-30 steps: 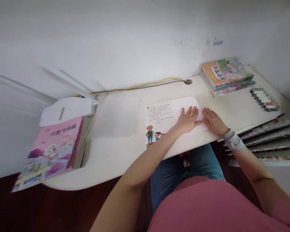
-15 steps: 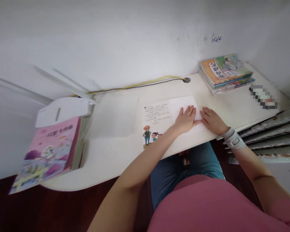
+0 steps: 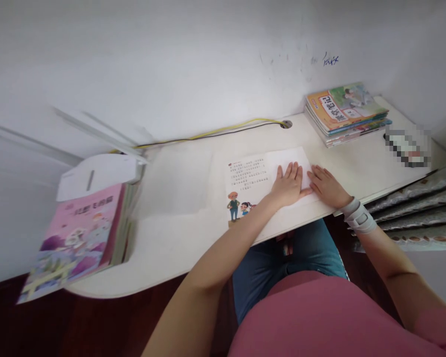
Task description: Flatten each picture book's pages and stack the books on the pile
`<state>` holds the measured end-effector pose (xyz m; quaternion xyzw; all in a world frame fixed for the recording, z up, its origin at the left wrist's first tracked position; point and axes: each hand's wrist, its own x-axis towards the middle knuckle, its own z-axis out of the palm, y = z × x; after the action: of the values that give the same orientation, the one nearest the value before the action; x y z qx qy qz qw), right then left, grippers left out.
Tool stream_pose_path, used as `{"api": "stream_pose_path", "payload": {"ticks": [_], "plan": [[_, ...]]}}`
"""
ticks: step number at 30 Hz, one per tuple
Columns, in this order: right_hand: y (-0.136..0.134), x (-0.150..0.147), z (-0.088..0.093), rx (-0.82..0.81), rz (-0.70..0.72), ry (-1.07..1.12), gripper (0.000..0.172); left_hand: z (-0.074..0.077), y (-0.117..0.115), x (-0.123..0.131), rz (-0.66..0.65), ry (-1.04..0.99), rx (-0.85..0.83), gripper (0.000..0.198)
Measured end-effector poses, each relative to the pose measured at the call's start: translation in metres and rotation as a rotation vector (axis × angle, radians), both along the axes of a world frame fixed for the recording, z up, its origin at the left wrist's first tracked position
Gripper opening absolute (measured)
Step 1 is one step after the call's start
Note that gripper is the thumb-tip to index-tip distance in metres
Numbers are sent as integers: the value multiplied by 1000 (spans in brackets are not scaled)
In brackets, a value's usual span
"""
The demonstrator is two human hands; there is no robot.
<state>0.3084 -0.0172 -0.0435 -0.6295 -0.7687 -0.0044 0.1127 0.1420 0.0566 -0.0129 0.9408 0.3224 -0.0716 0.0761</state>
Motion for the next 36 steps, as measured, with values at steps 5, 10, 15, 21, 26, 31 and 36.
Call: {"api": "stream_pose_path", "payload": {"ticks": [5,10,15,21,26,31,36], "plan": [[1,5,2,-8,29,27,44,6,-2,-2,-9,-14,10,81],[-2,16,11,23,65,28,45,15,7,-23,-48,-18,9,86],[-4,21,11,-28,113,-8,45,8,13,-32,-56,2,-19,91],[-3,22,6,-28,131,-6,44,3,11,-25,-51,0,-25,90],[-2,24,7,-40,131,-11,44,1,13,-23,-63,-27,-37,89],[-3,25,7,-44,165,-11,44,-2,10,-27,-91,-23,-34,89],[-3,24,8,-36,160,-16,44,-2,10,-17,-81,-22,-33,87]]}}
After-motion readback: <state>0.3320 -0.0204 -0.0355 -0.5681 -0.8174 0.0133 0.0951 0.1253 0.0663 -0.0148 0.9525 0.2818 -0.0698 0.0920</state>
